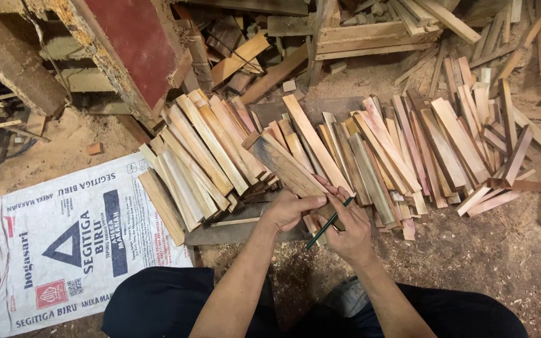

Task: The person sits on the floor and sorts through a pile of wooden strips, picking them up one by one, inspecting them, and placing them into organized stacks. The person uses a pencil to mark some of the wood pieces during the sorting process.

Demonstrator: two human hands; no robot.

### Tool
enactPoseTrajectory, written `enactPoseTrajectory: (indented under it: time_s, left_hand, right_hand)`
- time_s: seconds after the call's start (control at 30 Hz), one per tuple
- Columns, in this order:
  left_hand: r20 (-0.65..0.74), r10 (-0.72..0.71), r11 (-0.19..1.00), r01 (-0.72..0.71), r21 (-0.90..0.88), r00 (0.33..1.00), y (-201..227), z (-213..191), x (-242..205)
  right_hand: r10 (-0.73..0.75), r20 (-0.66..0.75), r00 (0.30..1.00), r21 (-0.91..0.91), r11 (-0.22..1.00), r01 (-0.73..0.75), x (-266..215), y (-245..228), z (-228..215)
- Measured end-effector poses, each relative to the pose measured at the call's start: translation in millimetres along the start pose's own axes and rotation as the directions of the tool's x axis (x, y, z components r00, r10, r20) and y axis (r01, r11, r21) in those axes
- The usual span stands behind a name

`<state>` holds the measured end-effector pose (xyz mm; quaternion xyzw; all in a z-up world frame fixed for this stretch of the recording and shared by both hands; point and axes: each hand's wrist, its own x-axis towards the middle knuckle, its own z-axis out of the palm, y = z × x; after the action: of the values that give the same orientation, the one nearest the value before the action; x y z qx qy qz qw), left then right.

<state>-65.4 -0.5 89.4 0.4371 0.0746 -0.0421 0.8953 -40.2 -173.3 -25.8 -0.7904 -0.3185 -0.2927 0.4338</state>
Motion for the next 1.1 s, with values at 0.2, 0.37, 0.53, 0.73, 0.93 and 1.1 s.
enactPoseTrajectory:
  time_s: [0.2,0.37,0.53,0.73,0.93,1.1]
  left_hand:
    - [-0.015,-0.011,1.000,0.011,0.006,1.000,0.9,-0.8,1.2]
    - [0.051,-0.179,0.984,0.178,0.033,0.983,-10.9,-31.4,16.3]
    - [-0.101,-0.149,0.950,0.171,0.262,0.984,-23.4,-30.7,28.4]
    - [-0.378,-0.163,0.961,0.233,0.147,0.911,-0.7,-15.8,39.5]
    - [-0.350,-0.273,0.961,0.269,-0.062,0.896,-1.3,-29.8,63.4]
    - [-0.330,-0.299,0.954,0.274,-0.120,0.896,-16.9,-45.8,77.1]
  right_hand:
    - [0.031,-0.020,0.999,0.026,0.999,-0.030,22.5,-28.3,-9.6]
    - [0.367,0.010,0.930,0.177,0.915,-0.363,21.1,-33.5,-12.8]
    - [0.829,0.079,0.553,0.405,0.480,-0.778,51.2,-53.5,-34.6]
    - [0.908,0.151,0.390,0.599,0.230,-0.767,37.2,-13.7,-37.0]
    - [0.918,0.249,0.309,0.690,0.056,-0.721,53.4,-35.4,-39.9]
    - [0.910,0.279,0.307,0.648,0.058,-0.760,51.1,-34.6,-39.0]
